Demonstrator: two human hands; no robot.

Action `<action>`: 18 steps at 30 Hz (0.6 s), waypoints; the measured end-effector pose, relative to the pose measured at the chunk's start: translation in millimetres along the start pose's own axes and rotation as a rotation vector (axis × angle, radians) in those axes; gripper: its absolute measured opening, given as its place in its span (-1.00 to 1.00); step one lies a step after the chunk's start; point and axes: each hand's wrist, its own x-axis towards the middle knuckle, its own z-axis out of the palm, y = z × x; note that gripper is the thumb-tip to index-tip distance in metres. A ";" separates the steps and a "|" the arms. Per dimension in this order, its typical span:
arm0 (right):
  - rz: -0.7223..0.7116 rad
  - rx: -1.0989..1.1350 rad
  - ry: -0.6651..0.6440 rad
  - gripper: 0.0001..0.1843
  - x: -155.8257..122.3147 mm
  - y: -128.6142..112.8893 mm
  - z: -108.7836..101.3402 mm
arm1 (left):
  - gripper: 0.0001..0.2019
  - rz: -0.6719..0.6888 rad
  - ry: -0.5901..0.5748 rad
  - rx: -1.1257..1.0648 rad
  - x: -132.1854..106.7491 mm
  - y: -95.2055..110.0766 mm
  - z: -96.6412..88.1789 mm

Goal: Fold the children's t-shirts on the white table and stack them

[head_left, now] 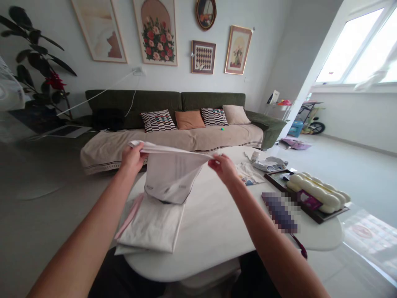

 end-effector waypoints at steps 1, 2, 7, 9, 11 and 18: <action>-0.041 0.027 0.036 -0.78 9.6 -13.4 -6.9 | -0.71 0.065 -0.001 -0.038 5.7 15.6 7.2; -0.094 0.053 0.064 -0.82 14.8 -24.9 -15.0 | -0.69 0.119 -0.007 -0.069 5.6 27.8 11.4; -0.183 0.092 0.152 -0.75 -23.5 -22.6 -66.3 | -0.71 0.205 -0.035 -0.149 -54.2 6.1 5.4; -0.065 0.090 0.259 -0.73 -56.5 7.8 -88.6 | -0.67 0.052 -0.042 -0.109 -92.4 -35.9 -4.1; 0.099 0.097 0.356 -0.69 -91.8 46.7 -110.8 | -0.65 -0.172 -0.102 -0.039 -133.8 -81.3 -15.5; 0.586 -0.024 0.352 -0.56 -190.0 150.9 -179.6 | -0.73 -0.588 -0.143 0.203 -244.8 -158.5 -48.8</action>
